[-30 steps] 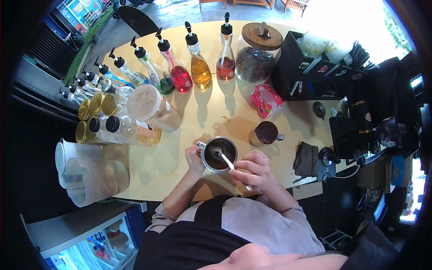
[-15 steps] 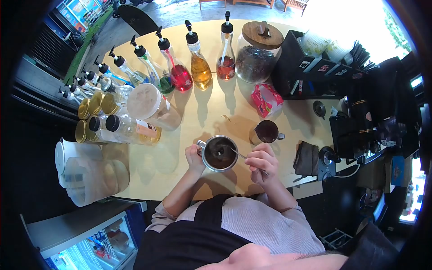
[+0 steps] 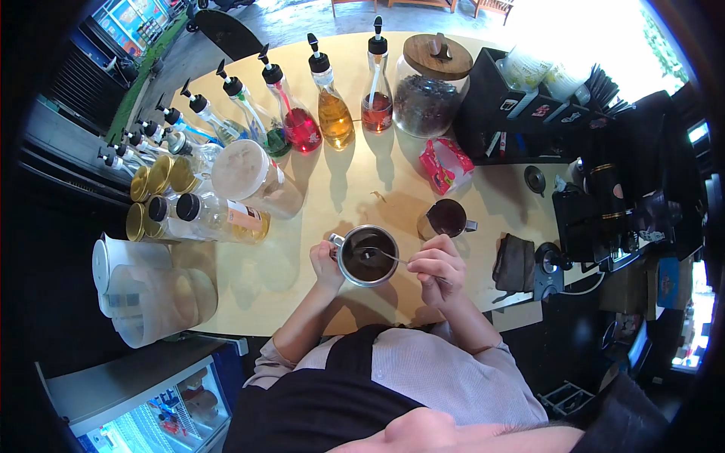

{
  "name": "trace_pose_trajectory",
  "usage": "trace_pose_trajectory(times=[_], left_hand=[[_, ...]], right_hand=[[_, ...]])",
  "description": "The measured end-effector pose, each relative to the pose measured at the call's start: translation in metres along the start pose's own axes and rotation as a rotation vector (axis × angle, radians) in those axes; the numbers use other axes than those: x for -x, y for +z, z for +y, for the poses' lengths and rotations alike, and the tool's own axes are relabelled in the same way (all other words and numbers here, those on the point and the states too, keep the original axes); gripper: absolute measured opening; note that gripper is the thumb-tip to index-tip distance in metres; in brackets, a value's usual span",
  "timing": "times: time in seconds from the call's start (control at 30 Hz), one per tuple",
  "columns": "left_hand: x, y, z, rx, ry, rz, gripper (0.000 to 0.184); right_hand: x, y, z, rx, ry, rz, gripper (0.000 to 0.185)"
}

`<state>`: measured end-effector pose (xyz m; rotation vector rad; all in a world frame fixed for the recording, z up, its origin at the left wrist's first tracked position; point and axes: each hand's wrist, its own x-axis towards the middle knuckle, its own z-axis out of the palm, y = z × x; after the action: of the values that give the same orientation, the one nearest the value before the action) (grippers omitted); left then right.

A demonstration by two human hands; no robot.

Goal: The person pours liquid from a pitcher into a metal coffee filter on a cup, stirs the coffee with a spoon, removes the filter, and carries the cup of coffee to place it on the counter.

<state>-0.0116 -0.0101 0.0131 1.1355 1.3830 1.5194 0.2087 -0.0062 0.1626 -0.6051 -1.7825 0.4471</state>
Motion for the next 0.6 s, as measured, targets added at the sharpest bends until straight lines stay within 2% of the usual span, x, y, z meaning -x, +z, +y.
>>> trace_pose_trajectory(times=[0.1, 0.27, 0.33, 0.47, 0.6], left_hand=[[0.000, 0.000, 0.000, 0.014, -0.001, 0.002, 0.060], [0.000, -0.002, -0.010, 0.032, -0.006, 0.022, 0.057], [-0.001, -0.006, -0.013, -0.359, 0.130, 0.001, 0.052], [0.002, -0.003, -0.009, -0.275, 0.174, 0.053, 0.046], [-0.002, -0.004, -0.005, -0.182, 0.090, -0.020, 0.047]], right_hand=[[0.001, -0.002, 0.003, 0.082, -0.066, 0.020, 0.014], [-0.004, -0.001, 0.001, 0.051, -0.027, -0.021, 0.014], [-0.003, -0.003, 0.000, 0.012, 0.007, -0.015, 0.014], [-0.005, -0.002, 0.002, 0.083, -0.047, -0.014, 0.014], [-0.004, -0.002, 0.001, 0.032, -0.012, -0.040, 0.014]])
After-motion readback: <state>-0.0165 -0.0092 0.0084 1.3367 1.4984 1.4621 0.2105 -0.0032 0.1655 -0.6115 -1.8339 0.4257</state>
